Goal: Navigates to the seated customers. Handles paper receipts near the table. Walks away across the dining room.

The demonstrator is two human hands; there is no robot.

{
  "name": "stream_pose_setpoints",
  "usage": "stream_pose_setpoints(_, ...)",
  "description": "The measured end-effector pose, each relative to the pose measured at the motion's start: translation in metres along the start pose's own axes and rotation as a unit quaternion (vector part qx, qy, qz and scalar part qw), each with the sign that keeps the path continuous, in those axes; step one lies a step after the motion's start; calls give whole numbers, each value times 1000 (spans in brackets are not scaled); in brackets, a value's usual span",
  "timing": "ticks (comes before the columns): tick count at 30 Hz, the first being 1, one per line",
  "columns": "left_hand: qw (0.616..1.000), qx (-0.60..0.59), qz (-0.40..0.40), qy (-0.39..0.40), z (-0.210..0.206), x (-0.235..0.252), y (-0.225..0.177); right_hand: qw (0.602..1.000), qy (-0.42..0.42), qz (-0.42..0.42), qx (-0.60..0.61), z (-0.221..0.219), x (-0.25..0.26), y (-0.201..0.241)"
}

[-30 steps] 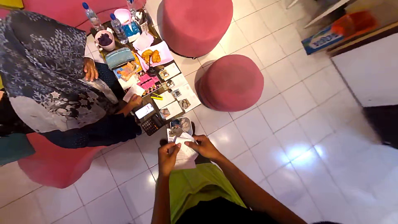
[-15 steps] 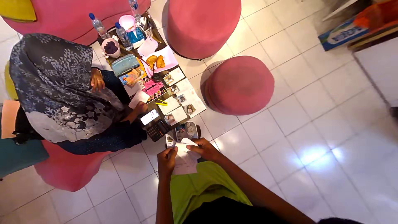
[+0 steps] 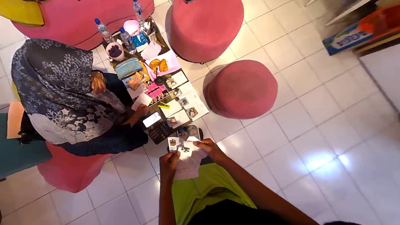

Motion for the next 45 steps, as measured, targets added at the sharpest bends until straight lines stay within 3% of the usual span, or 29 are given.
stream_pose_setpoints(4,996,90,-19,5,7,-8,-1,966,-79,-178,171,2,-7,-13)
stream_pose_setpoints(7,991,134,-10,4,14,-13,-4,945,-73,-231,221,-2,-9,-13)
stream_pose_setpoints(17,990,130,24,-41,27,-41,-1,972,-30,-160,169,-11,-17,-13)
stream_pose_setpoints(21,994,81,46,-51,24,-49,11,999,20,-43,-1,-22,-20,0)
stream_pose_setpoints(25,997,41,40,-56,17,-58,27,983,97,96,-121,-45,-30,-2)
stream_pose_setpoints(28,997,51,17,-52,16,-61,29,967,129,140,-169,-61,-47,0)
stream_pose_setpoints(35,995,95,1,8,11,-68,29,984,99,138,-59,-58,-64,-15)
stream_pose_setpoints(39,984,178,-18,22,7,-62,21,994,84,74,-15,-51,-52,-16)
stream_pose_setpoints(42,995,78,65,-17,8,-52,24,998,-15,-8,58,-25,-2,-25)
stream_pose_setpoints(45,995,9,83,-47,11,-43,35,986,-88,-45,136,8,41,-33)
Point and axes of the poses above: each hand's wrist, its own x-axis towards the middle knuckle, its own z-axis out of the back of the hand, y = z × x, the point moved 7 cm from there along x, towards the middle knuckle, and after that the axes turned 5 degrees about x, right-handed, at the moved point
